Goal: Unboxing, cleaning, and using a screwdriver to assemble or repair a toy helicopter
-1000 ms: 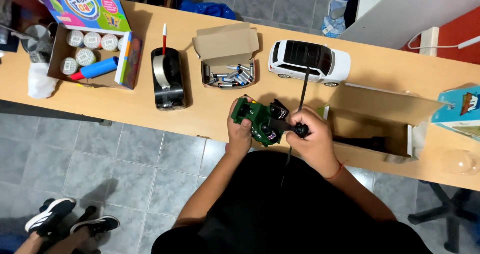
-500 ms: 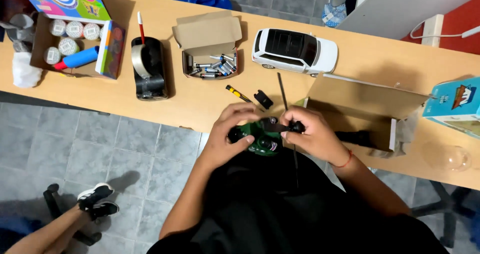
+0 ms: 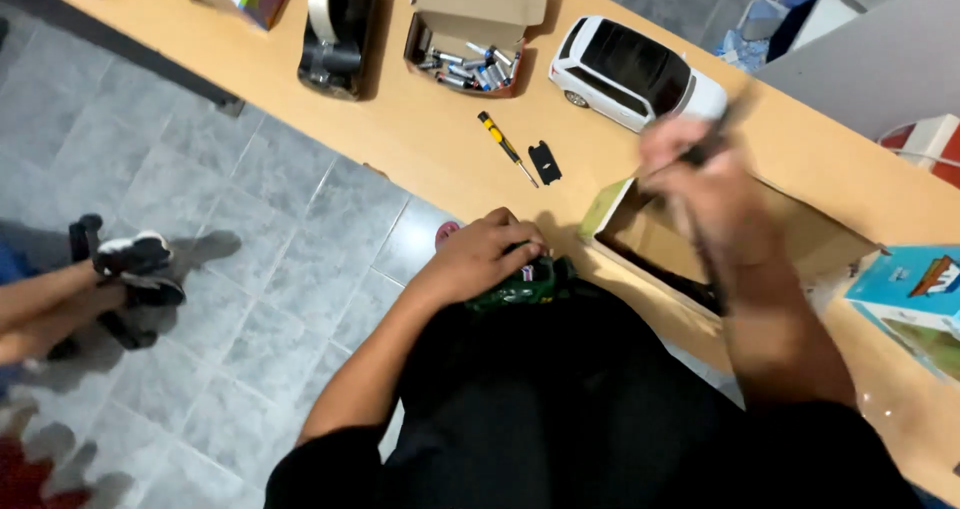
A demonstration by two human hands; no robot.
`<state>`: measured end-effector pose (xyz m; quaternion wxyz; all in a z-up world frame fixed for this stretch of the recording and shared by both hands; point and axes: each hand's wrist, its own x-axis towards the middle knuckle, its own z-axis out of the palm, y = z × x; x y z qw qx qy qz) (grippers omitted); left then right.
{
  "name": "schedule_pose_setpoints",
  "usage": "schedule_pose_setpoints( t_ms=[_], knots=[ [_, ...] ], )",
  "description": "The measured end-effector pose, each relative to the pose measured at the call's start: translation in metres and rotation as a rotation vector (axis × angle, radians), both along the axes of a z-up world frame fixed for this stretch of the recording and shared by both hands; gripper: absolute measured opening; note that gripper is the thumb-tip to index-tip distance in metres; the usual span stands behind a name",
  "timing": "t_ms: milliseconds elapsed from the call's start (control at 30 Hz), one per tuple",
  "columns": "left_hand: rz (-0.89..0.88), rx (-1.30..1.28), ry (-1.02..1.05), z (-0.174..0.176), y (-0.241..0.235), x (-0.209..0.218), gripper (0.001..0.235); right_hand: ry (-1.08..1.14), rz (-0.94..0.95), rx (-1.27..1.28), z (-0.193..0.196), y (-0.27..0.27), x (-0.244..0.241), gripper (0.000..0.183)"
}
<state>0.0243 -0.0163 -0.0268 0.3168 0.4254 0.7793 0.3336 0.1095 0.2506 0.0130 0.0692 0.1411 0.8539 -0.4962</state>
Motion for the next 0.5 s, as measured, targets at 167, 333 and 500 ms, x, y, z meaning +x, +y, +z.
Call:
schedule_pose_setpoints(
  t_ms=[167,333,500],
  knots=[
    [0.184,0.21,-0.161,0.002,-0.017,0.032,0.021,0.169,0.267,-0.036,0.093,0.013,0.0,0.031],
    [0.285,0.188,-0.246,-0.004,-0.017,0.057,0.024,0.029,0.413,-0.32,0.065,-0.01,-0.003,0.091],
    [0.327,0.382,-0.268,-0.03,-0.024,0.082,0.027,0.168,0.369,-0.619,0.029,-0.002,0.013,0.089]
  ],
)
